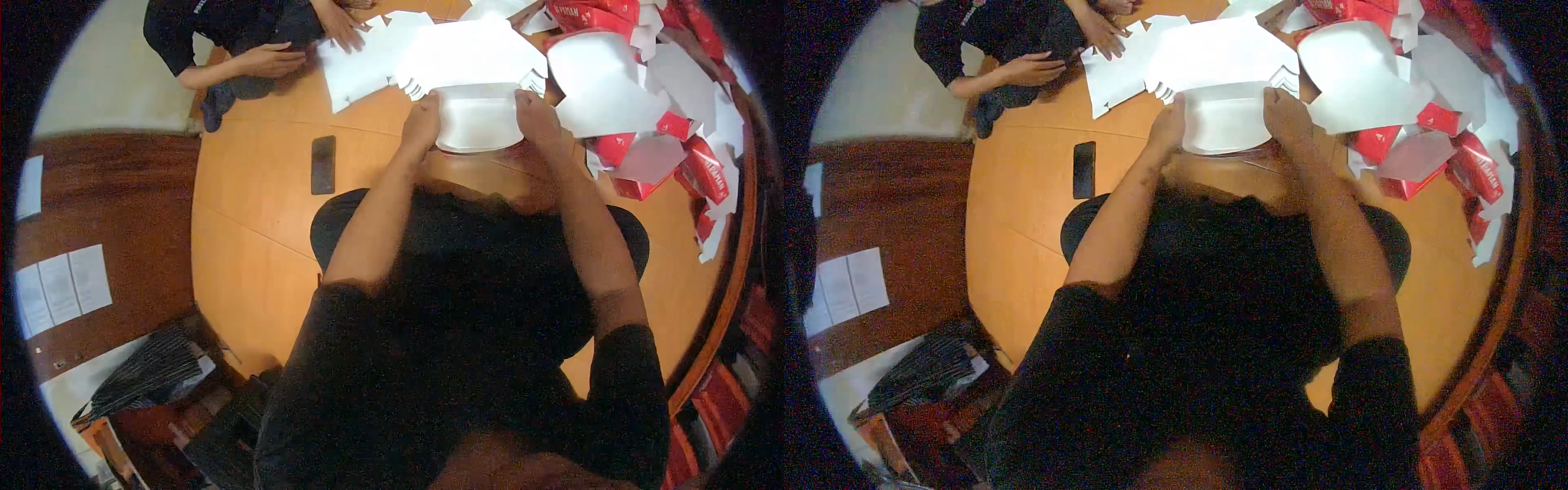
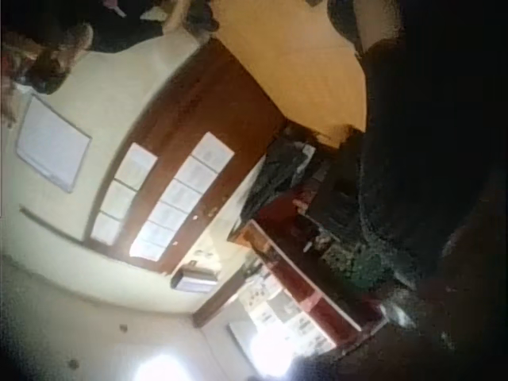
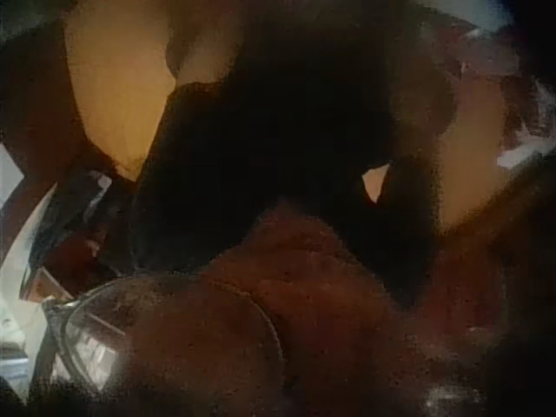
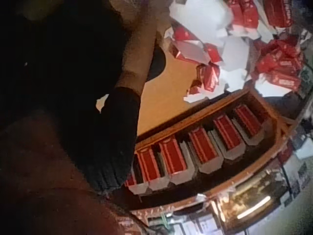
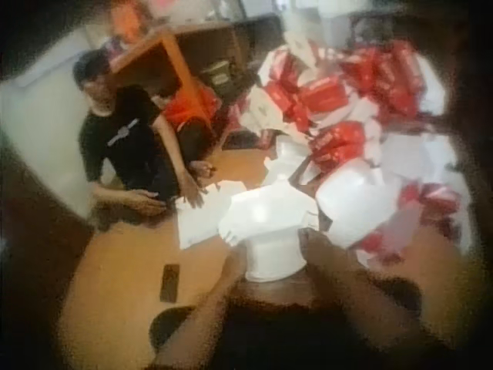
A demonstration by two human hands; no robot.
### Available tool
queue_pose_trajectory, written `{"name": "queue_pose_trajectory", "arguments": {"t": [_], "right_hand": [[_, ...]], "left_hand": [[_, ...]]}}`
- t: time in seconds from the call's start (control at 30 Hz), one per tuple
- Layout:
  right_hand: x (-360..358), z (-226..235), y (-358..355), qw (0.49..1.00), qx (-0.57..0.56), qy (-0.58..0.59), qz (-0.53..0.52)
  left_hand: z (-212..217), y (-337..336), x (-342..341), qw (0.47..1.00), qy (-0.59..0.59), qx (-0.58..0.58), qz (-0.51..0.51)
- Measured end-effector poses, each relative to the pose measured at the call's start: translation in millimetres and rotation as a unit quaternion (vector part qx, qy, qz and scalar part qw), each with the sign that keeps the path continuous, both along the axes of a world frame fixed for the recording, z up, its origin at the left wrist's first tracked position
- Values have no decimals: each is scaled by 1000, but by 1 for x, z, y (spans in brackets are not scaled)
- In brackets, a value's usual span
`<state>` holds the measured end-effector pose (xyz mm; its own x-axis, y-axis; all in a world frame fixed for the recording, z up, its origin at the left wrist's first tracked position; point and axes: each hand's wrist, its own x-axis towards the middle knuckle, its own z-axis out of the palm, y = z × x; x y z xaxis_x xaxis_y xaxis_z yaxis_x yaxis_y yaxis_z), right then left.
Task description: The person sits on the floor and repeatedly assembles small red and white cardboard boxes. They fold the flat-packed pieces into shape, insert a red packet into each box, and place the finished units into a nearby wooden crate.
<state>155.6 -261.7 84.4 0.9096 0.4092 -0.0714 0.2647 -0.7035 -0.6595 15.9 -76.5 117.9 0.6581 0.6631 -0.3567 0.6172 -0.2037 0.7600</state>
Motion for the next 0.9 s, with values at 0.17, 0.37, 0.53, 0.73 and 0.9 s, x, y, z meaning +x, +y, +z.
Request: {"name": "queue_pose_trajectory", "arguments": {"t": [0.17, 0.37, 0.53, 0.73, 0.9], "right_hand": [[1, -29, -1, 998, -1, -49, 28], [-3, -11, -5, 998, -9, -60, -10], [8, 65, -22, 946, -17, -303, -112], [76, 59, -51, 910, -234, -268, -214], [148, 7, -124, 916, -252, -286, -127]], "left_hand": [[-18, 8, -5, 996, -1, 89, -29], [-47, 20, 2, 988, 7, 144, -59], [-49, 15, 6, 995, -10, 94, -15], [-90, 28, 5, 979, -43, 198, -28], [-55, 0, 8, 988, -73, 131, 35]]}}
